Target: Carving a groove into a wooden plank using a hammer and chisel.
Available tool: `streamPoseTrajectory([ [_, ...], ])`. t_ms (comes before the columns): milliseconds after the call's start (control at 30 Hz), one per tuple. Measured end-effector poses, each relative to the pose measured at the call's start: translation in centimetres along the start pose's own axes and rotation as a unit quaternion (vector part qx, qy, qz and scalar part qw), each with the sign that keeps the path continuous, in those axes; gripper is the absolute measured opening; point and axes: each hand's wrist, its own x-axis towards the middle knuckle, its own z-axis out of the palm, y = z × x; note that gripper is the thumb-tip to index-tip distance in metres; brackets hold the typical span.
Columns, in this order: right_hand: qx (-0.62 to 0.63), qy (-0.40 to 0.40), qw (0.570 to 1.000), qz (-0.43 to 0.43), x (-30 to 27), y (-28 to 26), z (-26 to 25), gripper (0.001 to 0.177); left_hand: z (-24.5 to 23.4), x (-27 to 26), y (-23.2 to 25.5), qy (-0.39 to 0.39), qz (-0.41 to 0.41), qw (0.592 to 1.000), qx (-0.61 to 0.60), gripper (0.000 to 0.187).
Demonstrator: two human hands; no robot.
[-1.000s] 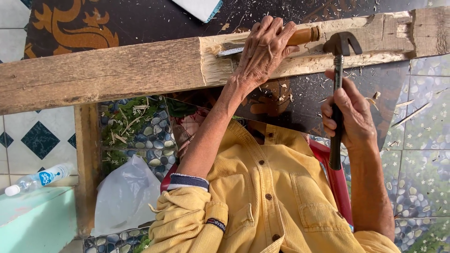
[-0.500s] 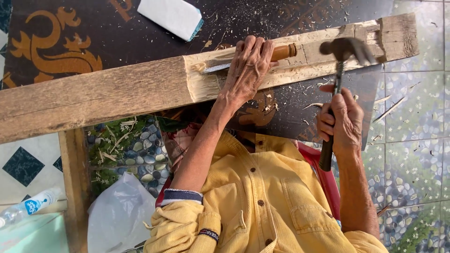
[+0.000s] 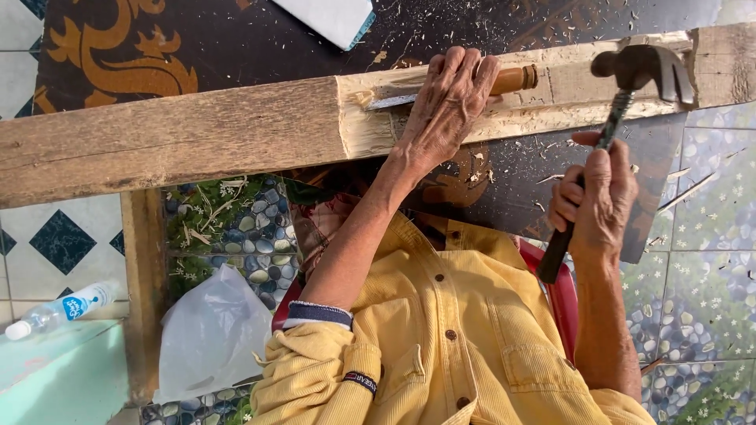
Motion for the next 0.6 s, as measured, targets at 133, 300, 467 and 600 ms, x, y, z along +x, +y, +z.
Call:
streamPoseTrajectory([
  [133, -0.081, -0.138, 0.987, 0.012, 0.1, 0.7, -0.6, 0.033, 1.2, -0.3, 0.0, -0.007, 0.003, 1.0, 0.017, 0.047],
  [300, -0.011, -0.017, 1.0, -0.019, -0.5, -0.5, -0.3, 0.038, 0.8, -0.5, 0.2, -0.05, -0.001, 0.999, 0.003, 0.049],
  [467, 0.196, -0.076, 0.977, 0.032, -0.2, -1.2, -1.1, 0.019, 2.2, 0.3, -0.1, 0.038, 0.008, 0.999, -0.001, 0.049],
  [600, 0.341, -0.159, 0.921, 0.099, 0.7, 1.0, -2.8, 0.019, 2.3, 0.7, -0.1, 0.07, -0.01, 0.997, -0.025, 0.055],
])
